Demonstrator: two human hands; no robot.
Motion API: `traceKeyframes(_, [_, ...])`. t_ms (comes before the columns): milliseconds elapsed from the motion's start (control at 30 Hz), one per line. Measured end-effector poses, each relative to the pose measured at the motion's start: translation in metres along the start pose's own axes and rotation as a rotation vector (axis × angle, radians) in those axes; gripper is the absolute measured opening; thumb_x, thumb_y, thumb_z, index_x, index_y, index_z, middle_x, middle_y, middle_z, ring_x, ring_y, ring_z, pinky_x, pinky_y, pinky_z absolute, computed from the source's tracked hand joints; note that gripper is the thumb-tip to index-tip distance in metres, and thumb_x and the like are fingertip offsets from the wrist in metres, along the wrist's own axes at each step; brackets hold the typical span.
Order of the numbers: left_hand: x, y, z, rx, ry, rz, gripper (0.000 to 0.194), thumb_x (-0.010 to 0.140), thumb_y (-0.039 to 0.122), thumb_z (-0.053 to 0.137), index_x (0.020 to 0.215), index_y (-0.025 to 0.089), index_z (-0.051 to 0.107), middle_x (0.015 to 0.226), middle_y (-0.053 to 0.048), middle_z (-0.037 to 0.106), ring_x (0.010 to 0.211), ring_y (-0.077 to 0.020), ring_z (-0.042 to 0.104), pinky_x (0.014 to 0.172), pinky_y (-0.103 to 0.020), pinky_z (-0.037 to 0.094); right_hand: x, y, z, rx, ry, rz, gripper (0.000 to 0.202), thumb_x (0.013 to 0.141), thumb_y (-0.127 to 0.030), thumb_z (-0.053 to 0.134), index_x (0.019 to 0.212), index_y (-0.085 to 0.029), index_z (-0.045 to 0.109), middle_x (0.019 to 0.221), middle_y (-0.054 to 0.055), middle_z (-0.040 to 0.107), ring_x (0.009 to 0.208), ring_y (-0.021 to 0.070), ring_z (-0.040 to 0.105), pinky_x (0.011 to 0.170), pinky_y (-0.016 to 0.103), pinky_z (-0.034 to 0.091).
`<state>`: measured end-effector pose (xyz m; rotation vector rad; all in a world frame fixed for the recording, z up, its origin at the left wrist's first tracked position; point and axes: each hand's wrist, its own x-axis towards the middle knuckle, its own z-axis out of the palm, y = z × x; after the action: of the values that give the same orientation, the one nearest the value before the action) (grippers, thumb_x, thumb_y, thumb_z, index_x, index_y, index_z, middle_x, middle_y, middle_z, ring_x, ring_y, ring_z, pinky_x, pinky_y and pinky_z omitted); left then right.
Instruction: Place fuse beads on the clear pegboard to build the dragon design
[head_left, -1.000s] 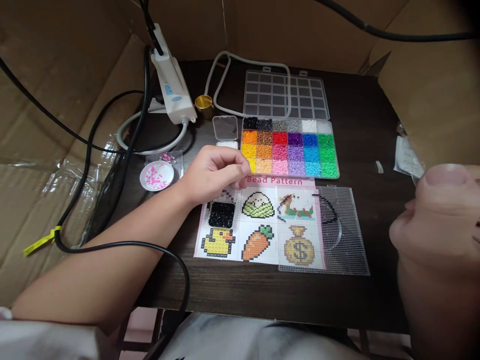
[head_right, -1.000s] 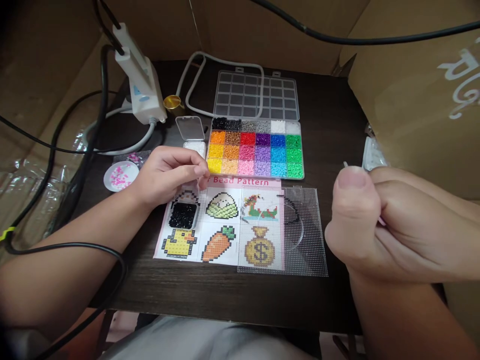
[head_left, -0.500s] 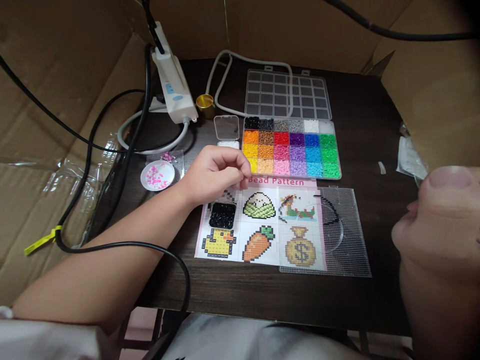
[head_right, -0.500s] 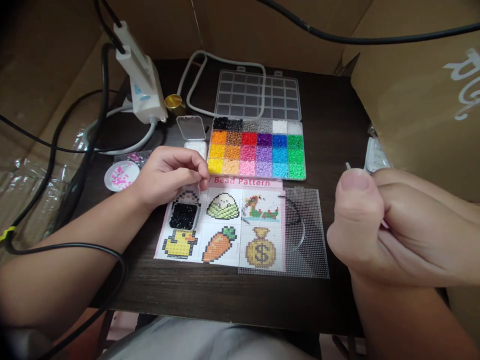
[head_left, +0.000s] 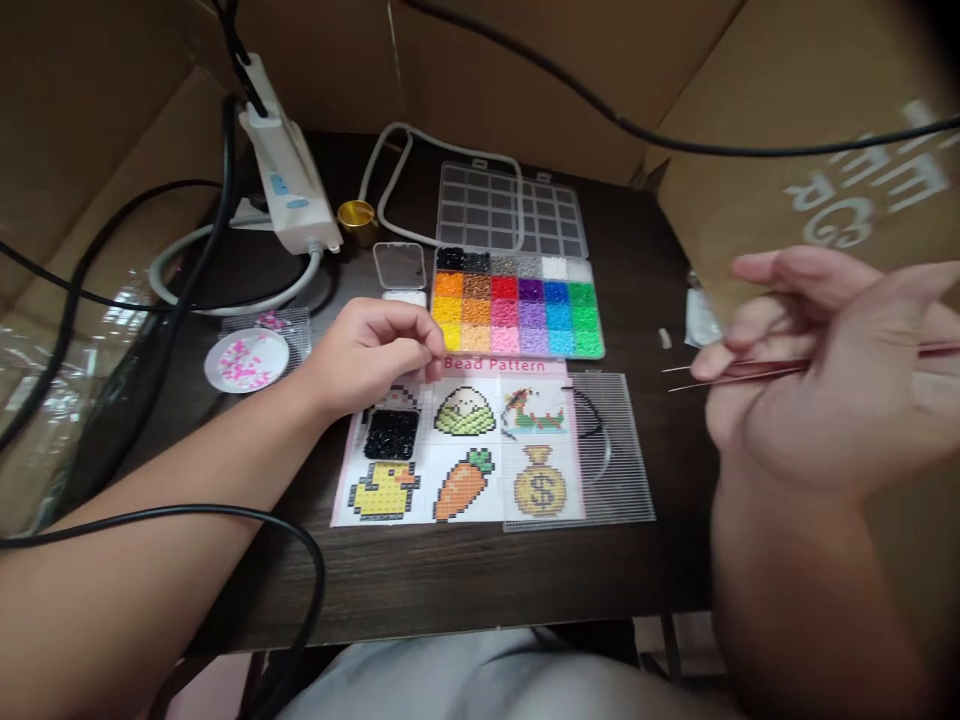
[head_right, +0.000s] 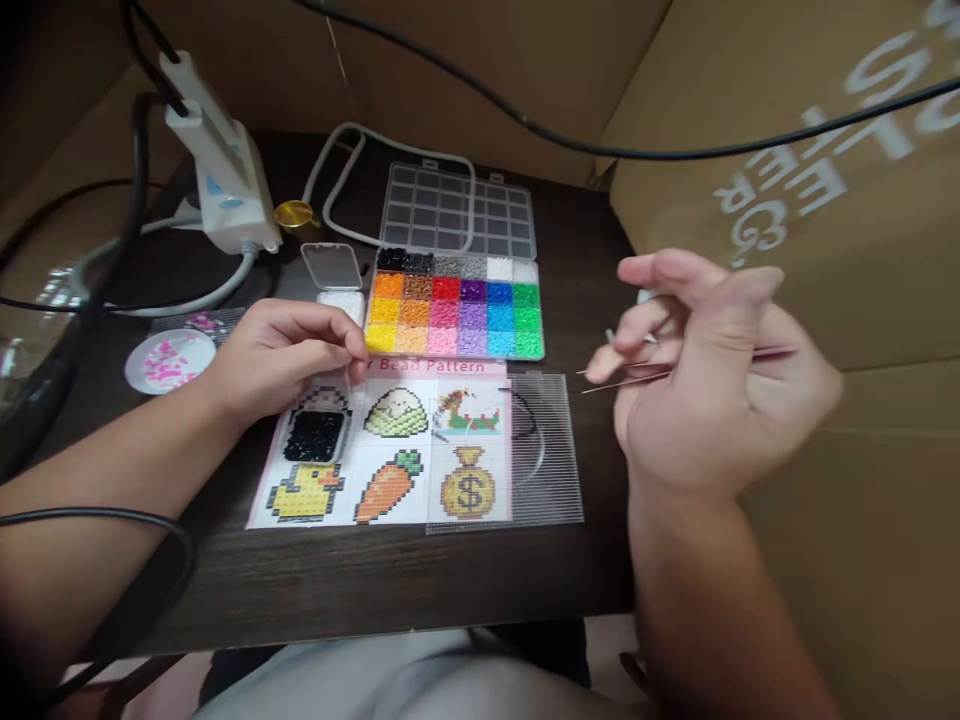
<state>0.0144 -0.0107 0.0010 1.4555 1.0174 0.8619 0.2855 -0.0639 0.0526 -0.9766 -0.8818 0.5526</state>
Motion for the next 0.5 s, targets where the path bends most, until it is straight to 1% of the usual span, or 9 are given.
traceKeyframes(33, [0.0, 0.0, -0.001, 0.011, 0.003, -0.002, 0.011, 0.067, 0.01, 0.065, 0.063, 0.019, 0.07, 0.057, -0.001, 0.069, 0.049, -0.01, 0.061, 0.047, -0.017, 0.047, 0.004, 0.0, -0.003, -0.058, 0.017, -0.07, 0.057, 0.107, -0.039, 0.037, 0.077, -0.01, 0.076, 0.078, 0.011, 0.073, 0.052, 0.0115, 0.063, 0.041, 0.026, 0.053])
traceKeyframes(67, [0.001, 0.001, -0.001, 0.018, -0.001, 0.006, 0.011, 0.068, 0.011, 0.065, 0.063, 0.019, 0.07, 0.056, -0.001, 0.069, 0.049, -0.0103, 0.062, 0.048, -0.017, 0.047, 0.007, 0.0, -0.008, -0.062, 0.024, -0.047, 0.062, 0.106, -0.048, 0.036, 0.076, -0.012, 0.076, 0.08, 0.011, 0.073, 0.057, 0.0136, 0.066, 0.048, 0.029, 0.057])
traceKeyframes(133, [0.001, 0.001, -0.002, 0.048, -0.018, 0.028, 0.011, 0.069, 0.012, 0.066, 0.063, 0.02, 0.071, 0.057, -0.001, 0.069, 0.051, -0.0109, 0.063, 0.049, -0.017, 0.049, 0.009, 0.0, -0.021, 0.008, -0.078, 0.112, 0.064, 0.102, -0.059, 0.038, 0.077, -0.016, 0.077, 0.087, 0.011, 0.074, 0.073, 0.0164, 0.072, 0.065, 0.035, 0.062])
traceKeyframes(167, [0.002, 0.002, -0.003, 0.061, -0.028, 0.047, 0.01, 0.069, 0.013, 0.066, 0.063, 0.02, 0.071, 0.056, -0.001, 0.069, 0.05, -0.0109, 0.063, 0.05, -0.017, 0.049, 0.007, 0.0, -0.029, 0.066, -0.042, 0.141, 0.065, 0.1, -0.064, 0.039, 0.073, -0.018, 0.076, 0.089, 0.01, 0.074, 0.076, 0.0164, 0.072, 0.067, 0.035, 0.061])
traceKeyframes(233, [0.002, 0.002, -0.004, 0.086, -0.029, 0.071, 0.01, 0.07, 0.015, 0.065, 0.063, 0.02, 0.07, 0.056, -0.001, 0.069, 0.05, -0.0113, 0.063, 0.049, -0.017, 0.05, -0.003, 0.001, -0.042, 0.138, -0.049, 0.243, 0.065, 0.095, -0.073, 0.043, 0.07, -0.021, 0.074, 0.075, 0.005, 0.069, 0.062, 0.0128, 0.065, 0.058, 0.031, 0.055])
traceKeyframes(300, [0.003, 0.002, -0.005, 0.108, -0.038, 0.086, 0.01, 0.07, 0.016, 0.065, 0.063, 0.02, 0.07, 0.057, -0.001, 0.069, 0.05, -0.0118, 0.063, 0.048, -0.017, 0.049, -0.019, 0.004, -0.051, 0.159, -0.138, 0.382, 0.067, 0.091, -0.079, 0.042, 0.069, -0.022, 0.072, 0.047, -0.003, 0.046, 0.041, 0.0098, 0.046, 0.045, 0.027, 0.043])
traceKeyframes(367, [0.002, 0.003, -0.005, 0.122, -0.046, 0.081, 0.009, 0.07, 0.017, 0.066, 0.063, 0.02, 0.069, 0.057, -0.001, 0.069, 0.048, -0.012, 0.062, 0.046, -0.018, 0.047, -0.038, 0.006, -0.055, 0.175, -0.144, 0.508, 0.07, 0.091, -0.08, 0.04, 0.068, -0.022, 0.072, 0.036, -0.008, 0.029, 0.031, 0.0077, 0.029, 0.04, 0.025, 0.035])
traceKeyframes(433, [0.001, 0.005, -0.004, 0.129, -0.033, 0.057, 0.008, 0.07, 0.018, 0.065, 0.063, 0.019, 0.069, 0.057, -0.002, 0.069, 0.047, -0.0113, 0.06, 0.044, -0.017, 0.045, -0.057, 0.008, -0.055, 0.15, -0.091, 0.576, 0.073, 0.088, -0.083, 0.041, 0.071, -0.02, 0.073, 0.035, -0.008, 0.034, 0.029, 0.0079, 0.033, 0.042, 0.027, 0.044])
traceKeyframes(500, [0.0, 0.007, -0.002, 0.141, -0.009, 0.04, 0.008, 0.069, 0.018, 0.064, 0.063, 0.018, 0.069, 0.057, -0.002, 0.069, 0.048, -0.0104, 0.059, 0.044, -0.016, 0.044, -0.073, 0.007, -0.052, 0.106, -0.075, 0.595, 0.071, 0.087, -0.082, 0.047, 0.076, -0.017, 0.075, 0.042, -0.002, 0.052, 0.038, 0.0132, 0.053, 0.051, 0.033, 0.055])
